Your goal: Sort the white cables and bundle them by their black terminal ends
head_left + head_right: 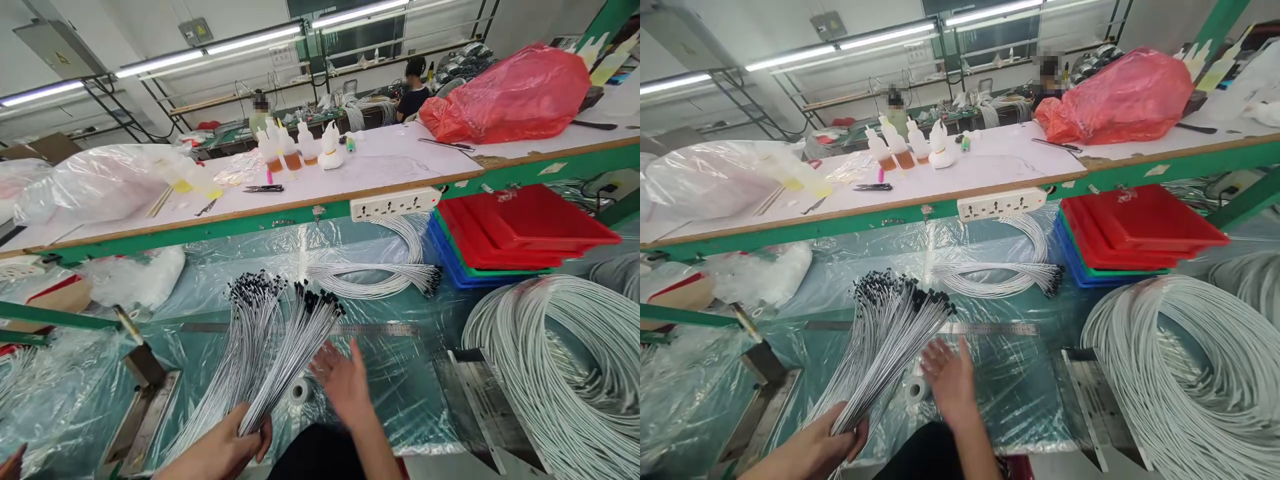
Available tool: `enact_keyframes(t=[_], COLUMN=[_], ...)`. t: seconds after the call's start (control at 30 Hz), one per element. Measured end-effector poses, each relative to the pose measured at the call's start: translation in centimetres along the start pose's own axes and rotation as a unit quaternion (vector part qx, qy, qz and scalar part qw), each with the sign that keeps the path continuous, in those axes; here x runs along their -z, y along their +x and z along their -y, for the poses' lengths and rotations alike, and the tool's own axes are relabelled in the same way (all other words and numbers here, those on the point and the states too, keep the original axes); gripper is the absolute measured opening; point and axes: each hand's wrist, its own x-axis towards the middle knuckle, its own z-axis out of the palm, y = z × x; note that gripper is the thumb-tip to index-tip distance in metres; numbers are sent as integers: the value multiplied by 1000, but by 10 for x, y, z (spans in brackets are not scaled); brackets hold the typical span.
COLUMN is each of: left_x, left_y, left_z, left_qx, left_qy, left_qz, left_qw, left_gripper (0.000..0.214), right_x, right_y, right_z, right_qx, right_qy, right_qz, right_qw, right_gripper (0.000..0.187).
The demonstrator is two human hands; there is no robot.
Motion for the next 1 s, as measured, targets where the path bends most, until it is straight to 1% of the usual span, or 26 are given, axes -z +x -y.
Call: enact_keyframes(t=[0.03,0.07,0.1,0.13,0.17,0.2,0.27,0.3,0.37,0.43,0.5,0.57,0.63,0.7,0.77,0.8,0.9,1.0], left_x=[-4,-8,-13,-17,-22,-26,-32,-34,-38,-42,-47,-52,-55,-58,-60,-62,-69,-75], left_y=[1,2,3,3,3,3,3,3,2,-1,-8,-16,-22,-23,-19,-16,-5,6], left_z=[-5,-10,-14,-18,-21,-23,-22,-21,-15,-9,-5,-5,-7,-8,-9,-9,-12,-18], left_qx=[-4,-14,-26,-40,-55,-71,-99,-112,-147,-190,-243,-299,-342,-370,-396,-413,-456,-451], left_qy=[7,18,35,58,80,96,109,111,121,127,117,92,64,52,58,67,97,130], left_qz=[5,11,18,19,17,16,18,23,28,28,37,58,93,155,198,202,170,160], left_qw=[1000,1000,999,997,995,993,989,987,981,973,962,948,933,915,894,885,868,868], left_gripper=[17,16,16,15,14,13,11,10,10,11,12,14,16,17,25,30,41,41], right_x=[-8,-17,-27,-37,-46,-54,-65,-69,-75,-82,-94,-110,-128,-145,-156,-159,-158,-144], right_y=[-13,-21,-27,-30,-32,-33,-37,-41,-54,-73,-97,-123,-149,-173,-196,-207,-235,-250], right_z=[-17,-27,-31,-30,-26,-20,-8,-3,2,2,2,3,6,12,23,30,55,84], right_qx=[-16,-15,-21,-19,-15,-9,6,14,31,48,63,74,84,102,149,181,273,323], right_qy=[-8,-13,-12,-1,15,33,50,46,20,-14,-48,-89,-137,-175,-190,-193,-193,-166], right_qz=[68,131,183,213,226,229,235,247,276,289,294,298,290,267,241,229,217,256], right_qw=[998,991,983,977,974,973,971,968,960,956,952,948,943,942,940,937,917,896], right_gripper=[50,58,66,71,70,62,42,37,42,49,51,50,49,49,49,50,49,50])
